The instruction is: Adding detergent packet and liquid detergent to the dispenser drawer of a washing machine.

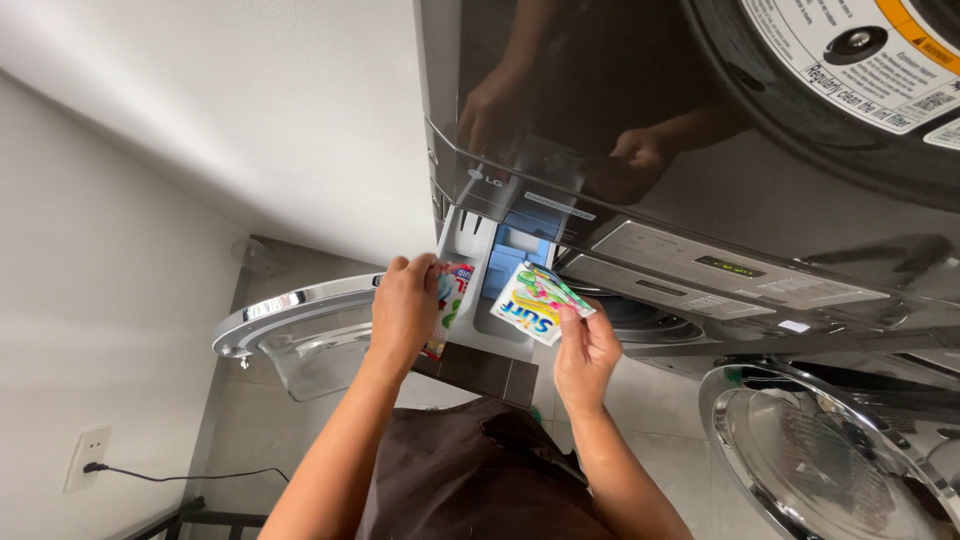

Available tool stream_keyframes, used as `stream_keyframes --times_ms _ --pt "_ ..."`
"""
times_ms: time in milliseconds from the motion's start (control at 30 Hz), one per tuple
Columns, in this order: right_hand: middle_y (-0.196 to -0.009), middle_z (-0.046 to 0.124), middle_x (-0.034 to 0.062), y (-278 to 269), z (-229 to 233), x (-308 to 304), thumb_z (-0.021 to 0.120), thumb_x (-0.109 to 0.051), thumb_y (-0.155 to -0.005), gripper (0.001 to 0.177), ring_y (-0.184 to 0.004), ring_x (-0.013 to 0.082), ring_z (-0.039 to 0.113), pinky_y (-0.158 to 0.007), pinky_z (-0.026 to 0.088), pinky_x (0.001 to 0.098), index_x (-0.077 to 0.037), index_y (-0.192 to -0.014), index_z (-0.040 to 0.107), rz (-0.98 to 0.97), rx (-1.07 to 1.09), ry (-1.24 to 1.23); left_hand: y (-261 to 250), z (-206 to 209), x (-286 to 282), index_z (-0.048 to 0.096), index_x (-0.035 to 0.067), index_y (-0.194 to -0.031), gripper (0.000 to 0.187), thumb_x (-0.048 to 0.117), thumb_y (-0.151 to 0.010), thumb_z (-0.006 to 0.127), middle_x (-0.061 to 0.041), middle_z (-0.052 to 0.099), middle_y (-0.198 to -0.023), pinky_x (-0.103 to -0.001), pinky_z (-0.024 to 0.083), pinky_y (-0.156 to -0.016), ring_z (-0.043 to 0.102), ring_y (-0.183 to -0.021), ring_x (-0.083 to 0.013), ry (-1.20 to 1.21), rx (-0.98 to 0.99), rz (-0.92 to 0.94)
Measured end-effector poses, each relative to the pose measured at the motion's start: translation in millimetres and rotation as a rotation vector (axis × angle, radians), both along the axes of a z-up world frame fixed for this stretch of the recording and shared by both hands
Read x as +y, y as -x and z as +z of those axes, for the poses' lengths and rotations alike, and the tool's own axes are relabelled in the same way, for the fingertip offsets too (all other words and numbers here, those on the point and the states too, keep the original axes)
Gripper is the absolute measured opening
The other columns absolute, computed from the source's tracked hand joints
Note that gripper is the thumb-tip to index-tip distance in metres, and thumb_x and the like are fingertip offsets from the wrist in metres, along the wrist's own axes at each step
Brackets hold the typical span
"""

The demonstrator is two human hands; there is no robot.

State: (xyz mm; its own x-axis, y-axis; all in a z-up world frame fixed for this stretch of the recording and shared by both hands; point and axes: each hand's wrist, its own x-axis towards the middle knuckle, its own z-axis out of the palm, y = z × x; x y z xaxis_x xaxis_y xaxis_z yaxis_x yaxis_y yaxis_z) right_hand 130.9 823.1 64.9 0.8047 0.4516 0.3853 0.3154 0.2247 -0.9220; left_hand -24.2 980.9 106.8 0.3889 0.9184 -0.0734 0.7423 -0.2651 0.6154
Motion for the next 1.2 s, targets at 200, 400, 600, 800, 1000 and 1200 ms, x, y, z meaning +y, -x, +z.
stream_keyframes --times_ms 200,400,600,800,1000,1200 --pt "-0.095 0.071 0.013 -12.3 -12.7 -38.3 0.067 -0.005 -0.1 0.013 -0.088 0.0129 0.062 -0.081 0.056 0.034 0.004 -0.108 0.071 -0.035 0.078 -0.016 -42.0 -50.4 20.2 0.051 0.005 -0.102 0.031 0.001 -0.084 0.075 -0.014 0.067 -0.091 -0.05 0.063 -0.071 0.075 -0.081 -0.0413 -0.174 0.314 -0.107" --pt "-0.102 0.072 0.0125 -28.2 -15.5 -79.6 0.067 -0.015 -0.099 0.02 -0.097 0.0226 0.072 -0.076 0.063 0.0353 0.003 -0.108 0.068 0.09 0.289 -0.05 -66.3 -73.8 28.8 0.052 0.006 -0.1 0.022 -0.004 -0.08 0.056 -0.015 0.068 -0.091 -0.048 0.058 -0.061 0.069 -0.082 -0.0406 -0.161 0.393 -0.22" --pt "-0.094 0.073 0.0131 -33.2 -19.8 -93.8 0.067 -0.013 -0.098 0.018 -0.092 0.0235 0.074 -0.071 0.065 0.0357 0.005 -0.101 0.067 0.088 0.338 -0.009 -67.6 -87.5 28.0 0.067 0.017 -0.072 0.021 -0.001 -0.077 0.058 -0.005 0.07 -0.072 -0.04 0.052 -0.056 0.069 -0.068 -0.0318 -0.22 0.552 -0.248" --pt "-0.103 0.071 0.0156 -32.4 -17.0 -88.8 0.065 -0.009 -0.099 0.018 -0.099 0.0254 0.071 -0.082 0.065 0.041 0.006 -0.109 0.067 0.147 0.363 -0.057 -55.8 -89.3 22.5 0.071 0.006 -0.071 0.019 -0.006 -0.081 0.061 -0.012 0.056 -0.098 -0.042 0.054 -0.055 0.052 -0.086 -0.0309 -0.377 0.408 -0.32" --pt "-0.088 0.075 0.0161 -25.1 -16.5 -56.4 0.069 -0.01 -0.098 0.017 -0.082 0.0178 0.071 -0.075 0.061 0.038 0.004 -0.108 0.074 0.003 0.21 0.118 -52.4 -68.0 22.9 0.082 0.007 -0.086 0.011 0.009 -0.08 0.073 -0.007 0.063 -0.094 -0.035 0.061 -0.069 0.067 -0.086 -0.0252 -0.517 0.407 -0.259" --pt "-0.09 0.074 0.0162 -22.9 7.4 -21.6 0.07 -0.007 -0.096 0.02 -0.082 0.0185 0.071 -0.077 0.063 0.0395 0.003 -0.113 0.072 0.123 0.438 0.01 -35.8 -18.7 -10.8 0.07 0.004 -0.126 0.03 0.019 -0.103 0.059 -0.02 0.072 -0.106 -0.044 0.056 -0.084 0.071 -0.097 -0.0395 -0.243 -0.191 -0.302"
